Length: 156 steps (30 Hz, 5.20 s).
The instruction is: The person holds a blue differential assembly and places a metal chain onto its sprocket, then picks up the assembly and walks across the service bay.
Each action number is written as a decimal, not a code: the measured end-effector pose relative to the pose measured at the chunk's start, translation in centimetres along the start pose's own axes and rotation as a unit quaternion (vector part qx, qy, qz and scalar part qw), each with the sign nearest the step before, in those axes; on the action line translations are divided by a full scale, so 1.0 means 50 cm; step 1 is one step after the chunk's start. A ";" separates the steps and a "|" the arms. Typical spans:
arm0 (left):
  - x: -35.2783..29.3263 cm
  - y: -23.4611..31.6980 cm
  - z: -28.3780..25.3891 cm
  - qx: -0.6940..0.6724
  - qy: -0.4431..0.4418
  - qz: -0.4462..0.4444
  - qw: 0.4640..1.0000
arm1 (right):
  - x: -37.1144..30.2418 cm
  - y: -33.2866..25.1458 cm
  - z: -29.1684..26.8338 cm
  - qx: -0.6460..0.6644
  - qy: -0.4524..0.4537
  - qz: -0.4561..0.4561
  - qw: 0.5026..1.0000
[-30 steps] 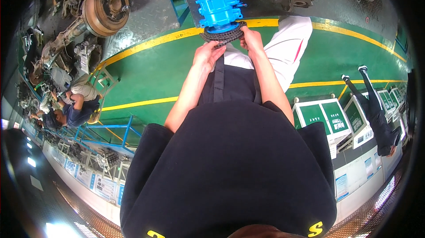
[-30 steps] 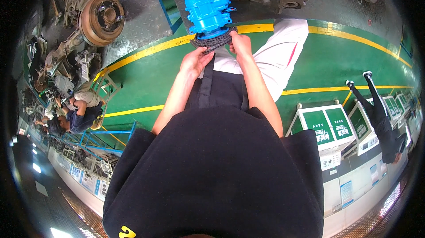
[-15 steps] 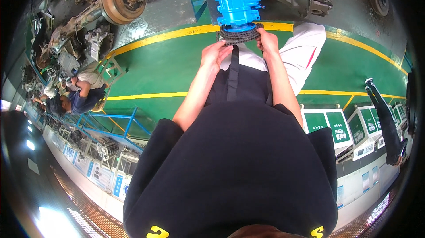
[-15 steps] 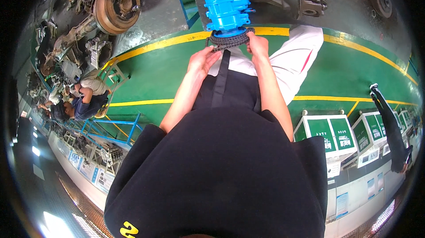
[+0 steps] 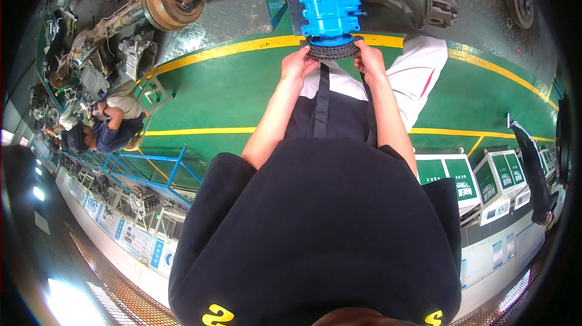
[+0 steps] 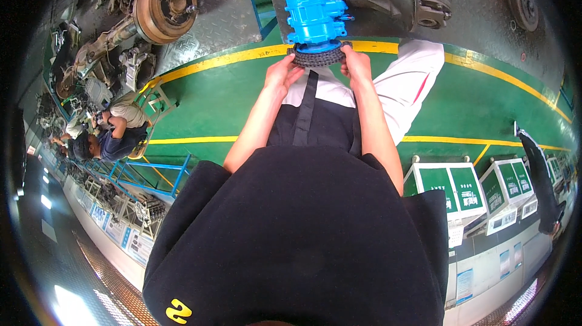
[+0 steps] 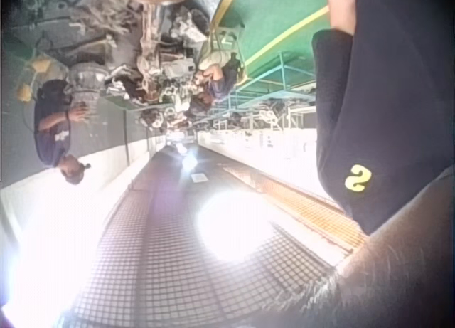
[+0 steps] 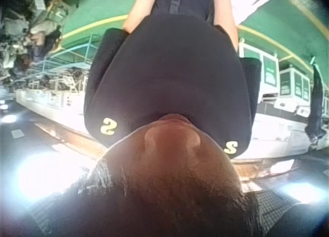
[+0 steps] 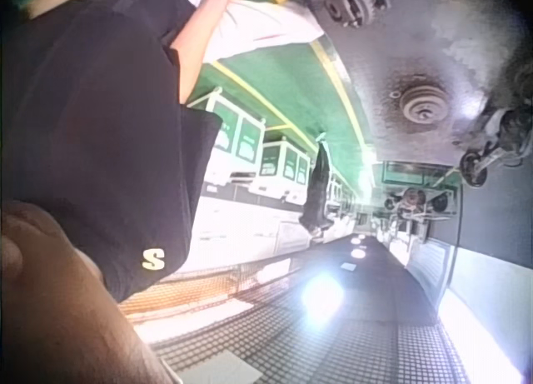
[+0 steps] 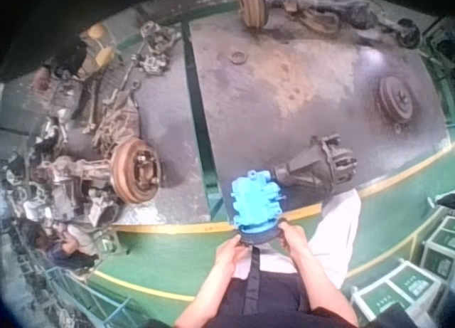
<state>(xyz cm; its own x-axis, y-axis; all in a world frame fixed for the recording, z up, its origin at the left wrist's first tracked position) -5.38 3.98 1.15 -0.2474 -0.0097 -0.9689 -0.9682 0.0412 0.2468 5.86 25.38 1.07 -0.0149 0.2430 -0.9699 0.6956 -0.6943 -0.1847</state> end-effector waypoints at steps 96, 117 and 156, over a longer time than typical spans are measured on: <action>0.279 -0.097 -0.004 -0.029 -0.111 -0.111 0.987 | 0.042 -0.024 -0.028 -0.136 -0.029 -0.063 0.988; 0.270 -0.094 -0.026 -0.059 -0.104 -0.109 0.987 | -0.090 -0.036 -0.045 -0.025 0.009 -0.106 0.994; -0.156 0.343 0.032 -0.202 -0.273 0.320 0.884 | -0.308 -0.200 -0.033 -0.083 -0.026 -0.459 0.884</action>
<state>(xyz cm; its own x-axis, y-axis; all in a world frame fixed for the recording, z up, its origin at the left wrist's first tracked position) -19.98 6.36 12.89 -0.8019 0.3739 -0.4660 -0.5975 -0.4977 0.6287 0.31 29.67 18.11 -0.6586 0.6178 -0.4296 0.4686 -0.1100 -0.8765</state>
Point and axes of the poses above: each hand's wrist, its own x-axis towards the middle knuckle, its own z-axis out of the palm, y = z × x, the point moved 10 cm from there along x, towards the middle knuckle, and after that the axes turned 3 degrees about z, right-handed, at the moved point
